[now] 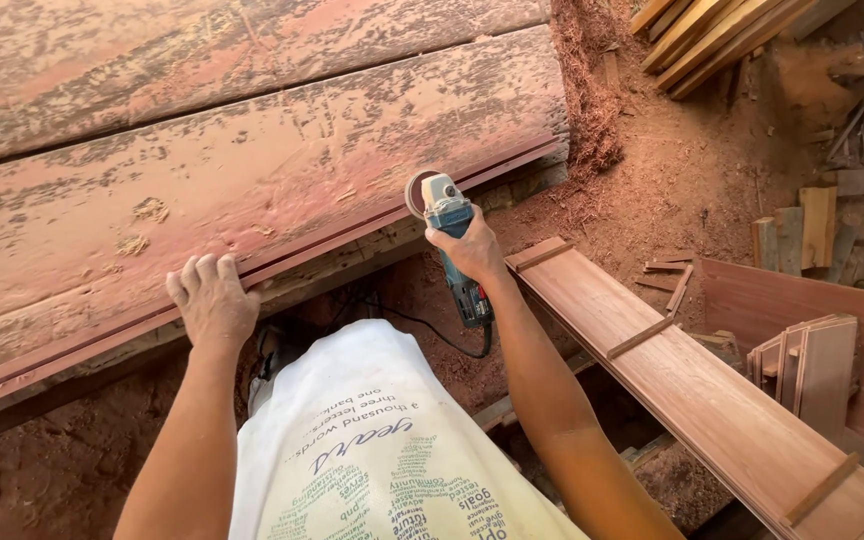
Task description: Sanding the edges of long wooden strips using an angle grinder.
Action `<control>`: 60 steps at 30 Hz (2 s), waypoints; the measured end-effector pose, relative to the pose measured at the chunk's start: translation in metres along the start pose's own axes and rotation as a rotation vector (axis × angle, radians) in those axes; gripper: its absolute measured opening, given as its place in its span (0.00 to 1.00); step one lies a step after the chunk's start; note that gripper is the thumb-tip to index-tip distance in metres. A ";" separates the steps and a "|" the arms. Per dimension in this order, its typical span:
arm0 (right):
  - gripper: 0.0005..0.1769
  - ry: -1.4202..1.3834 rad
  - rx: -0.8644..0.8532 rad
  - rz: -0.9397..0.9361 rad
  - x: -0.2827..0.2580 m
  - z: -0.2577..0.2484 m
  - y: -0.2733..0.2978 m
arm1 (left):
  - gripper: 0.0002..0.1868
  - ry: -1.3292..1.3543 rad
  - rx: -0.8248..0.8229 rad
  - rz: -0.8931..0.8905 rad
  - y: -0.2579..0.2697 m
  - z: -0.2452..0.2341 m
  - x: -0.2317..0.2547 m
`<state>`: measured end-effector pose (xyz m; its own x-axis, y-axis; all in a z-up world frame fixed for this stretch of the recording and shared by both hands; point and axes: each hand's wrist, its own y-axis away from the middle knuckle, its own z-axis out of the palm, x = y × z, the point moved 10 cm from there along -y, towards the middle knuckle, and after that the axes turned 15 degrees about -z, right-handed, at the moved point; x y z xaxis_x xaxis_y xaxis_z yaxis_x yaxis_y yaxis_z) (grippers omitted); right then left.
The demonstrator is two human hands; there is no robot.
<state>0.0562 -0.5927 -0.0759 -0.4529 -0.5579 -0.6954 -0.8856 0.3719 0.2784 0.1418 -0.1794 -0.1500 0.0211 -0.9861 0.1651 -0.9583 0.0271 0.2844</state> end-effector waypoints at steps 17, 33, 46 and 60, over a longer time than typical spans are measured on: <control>0.53 0.023 -0.121 -0.052 -0.085 0.110 0.049 | 0.41 0.094 0.039 0.094 0.001 0.003 -0.013; 0.59 0.125 -0.240 -0.099 -0.149 0.190 0.086 | 0.56 -0.019 0.050 -0.189 0.029 -0.038 -0.199; 0.57 0.206 -0.400 -0.271 -0.230 0.266 0.121 | 0.40 0.101 0.181 -0.142 0.033 -0.018 -0.213; 0.53 0.105 -0.123 -0.090 -0.114 0.141 0.064 | 0.41 0.060 0.284 -0.107 0.035 -0.017 -0.212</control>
<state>0.0655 -0.4008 -0.0718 -0.3735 -0.6618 -0.6500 -0.9262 0.2266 0.3014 0.1087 0.0335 -0.1592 0.1352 -0.9691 0.2064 -0.9908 -0.1320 0.0295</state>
